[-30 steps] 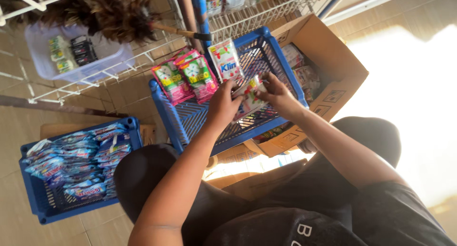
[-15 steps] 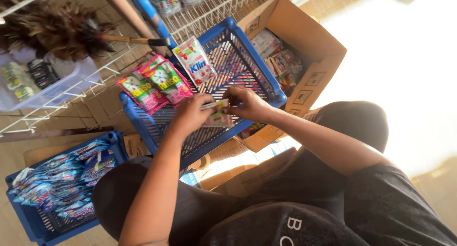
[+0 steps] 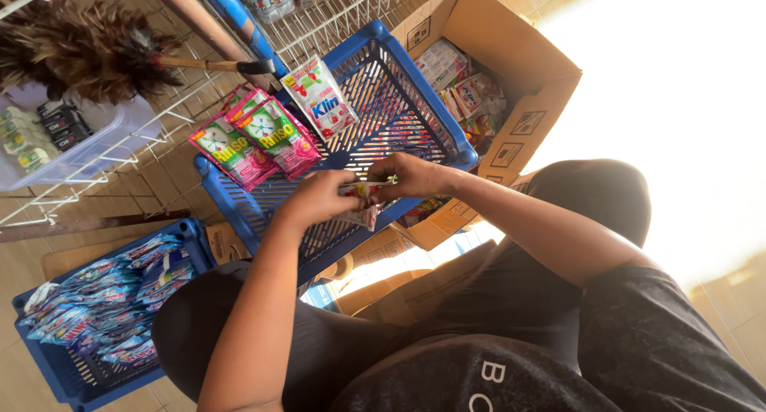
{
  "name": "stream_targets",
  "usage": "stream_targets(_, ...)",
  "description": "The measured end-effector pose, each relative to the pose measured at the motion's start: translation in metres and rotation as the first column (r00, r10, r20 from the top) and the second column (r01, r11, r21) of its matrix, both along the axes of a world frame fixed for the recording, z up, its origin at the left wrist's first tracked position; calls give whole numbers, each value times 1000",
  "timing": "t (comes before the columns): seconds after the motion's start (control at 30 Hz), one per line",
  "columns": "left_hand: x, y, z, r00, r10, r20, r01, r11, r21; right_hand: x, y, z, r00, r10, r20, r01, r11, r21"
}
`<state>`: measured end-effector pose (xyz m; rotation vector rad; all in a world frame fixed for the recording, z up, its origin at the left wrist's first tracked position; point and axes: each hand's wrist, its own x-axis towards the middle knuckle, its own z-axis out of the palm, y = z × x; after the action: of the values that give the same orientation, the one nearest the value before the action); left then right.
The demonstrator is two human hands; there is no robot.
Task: The person walks through a store aisle and then sits on the floor to organize snack packets from a cardboard box into a blue plastic basket. They handle multiple packets of candy and snacks, arranging them neatly in the basket.
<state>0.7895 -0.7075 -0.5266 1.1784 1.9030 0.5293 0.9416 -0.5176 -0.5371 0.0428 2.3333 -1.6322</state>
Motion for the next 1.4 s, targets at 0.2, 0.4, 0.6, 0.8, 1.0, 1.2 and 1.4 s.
stream_targets(0.2,7,4,-24,990,10,139,-30,989,147,-2,13,-15,999,33,-18,-33,999,14)
stream_targets(0.4,7,8,-22,994,100,35,-106,958,268,-13,26,-8,997,66,-31,-62,990,123)
stream_targets(0.6,-1,9,-14,978,140,-151,-40,848,529,-22,19,-11,997,-26,-72,26,1000,5)
stream_targets(0.8,8,20,-32,967,254,-22,-186,764,618,-18,17,-41,976,-172,-133,144,970,-194)
stream_targets(1.0,22,17,-55,943,285,174,-332,754,566,-13,7,-57,972,-235,24,232,933,-274)
stream_targets(1.2,32,15,-72,907,343,243,-415,823,388,-5,-3,-47,936,-309,168,351,850,-393)
stream_targets(1.4,42,11,-87,870,312,382,-445,831,333,6,-12,-44,923,-294,246,384,719,-580)
